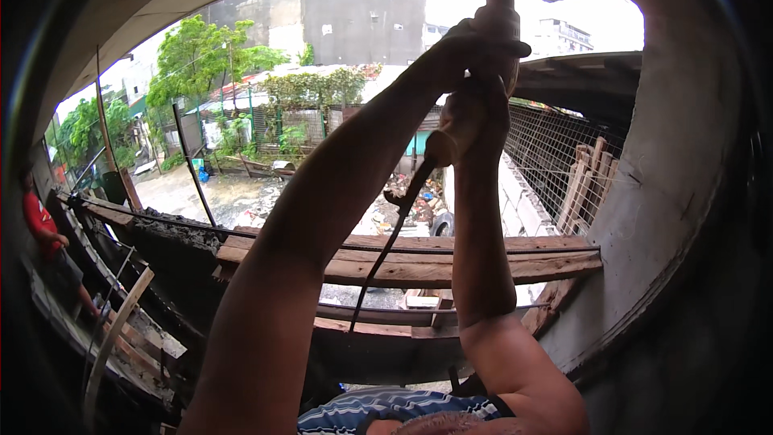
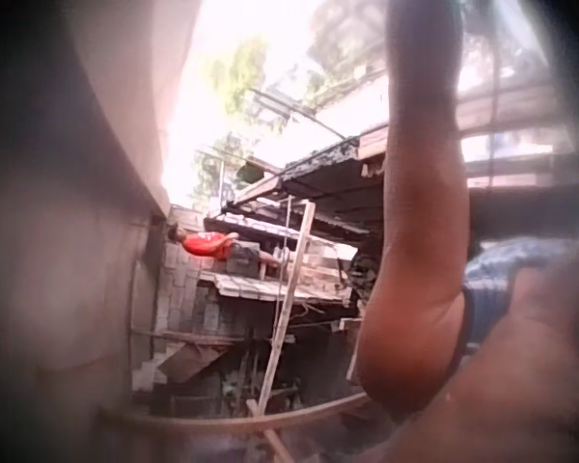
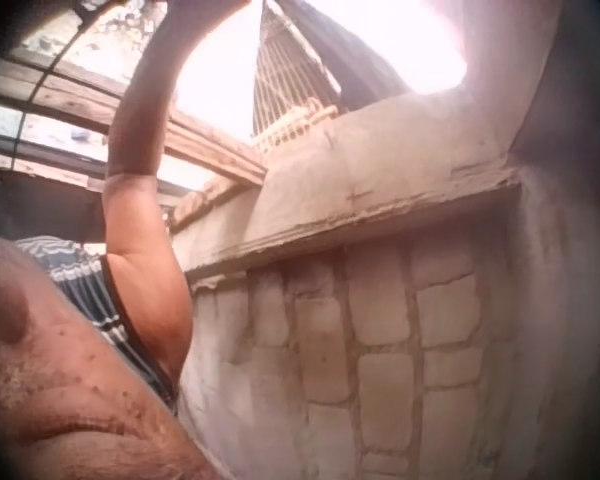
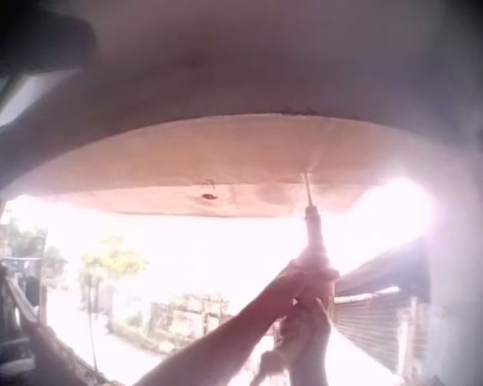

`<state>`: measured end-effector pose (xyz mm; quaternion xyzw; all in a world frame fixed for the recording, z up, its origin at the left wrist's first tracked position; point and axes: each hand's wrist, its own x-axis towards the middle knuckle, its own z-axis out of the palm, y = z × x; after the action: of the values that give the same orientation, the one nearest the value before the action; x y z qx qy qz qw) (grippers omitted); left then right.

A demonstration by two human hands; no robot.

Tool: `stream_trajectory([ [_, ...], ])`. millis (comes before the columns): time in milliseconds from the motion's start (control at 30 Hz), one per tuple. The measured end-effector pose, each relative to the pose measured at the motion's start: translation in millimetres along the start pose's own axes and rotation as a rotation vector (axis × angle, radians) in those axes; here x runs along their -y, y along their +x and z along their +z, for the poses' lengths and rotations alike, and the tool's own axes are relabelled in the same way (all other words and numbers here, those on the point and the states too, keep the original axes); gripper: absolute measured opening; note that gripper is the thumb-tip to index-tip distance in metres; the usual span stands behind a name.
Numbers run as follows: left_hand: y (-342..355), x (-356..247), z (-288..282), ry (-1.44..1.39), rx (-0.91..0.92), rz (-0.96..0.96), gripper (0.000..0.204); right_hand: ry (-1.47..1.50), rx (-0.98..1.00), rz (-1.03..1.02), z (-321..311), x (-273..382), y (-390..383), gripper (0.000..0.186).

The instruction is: The person drills holes into a wooden beam and the adjacent concrete block wall using a power drill, then adjusts the position of the wood by hand.

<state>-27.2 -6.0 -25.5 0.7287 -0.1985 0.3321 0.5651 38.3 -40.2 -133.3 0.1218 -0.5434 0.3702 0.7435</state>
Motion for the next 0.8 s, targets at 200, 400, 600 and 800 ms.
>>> stream_trajectory([
  [200,5.5,3.6,-11.1,0.089,-0.007,0.205,0.028,0.015,-0.190,-0.029,15.2,-4.1,-2.3,0.028],
  [400,10.1,-9.7,4.2,0.282,-0.292,-0.040,0.031,0.041,-0.068,0.002,6.2,3.5,1.8,0.028],
  [600,11.5,-8.3,-9.6,0.396,-0.232,0.045,0.026,0.105,-0.103,-0.026,25.7,-9.6,0.1,0.026],
  [800,20.1,-8.7,-2.9,0.405,-0.331,-0.083,0.054,0.155,-0.097,0.008,27.4,-2.5,-1.8,0.021],
])
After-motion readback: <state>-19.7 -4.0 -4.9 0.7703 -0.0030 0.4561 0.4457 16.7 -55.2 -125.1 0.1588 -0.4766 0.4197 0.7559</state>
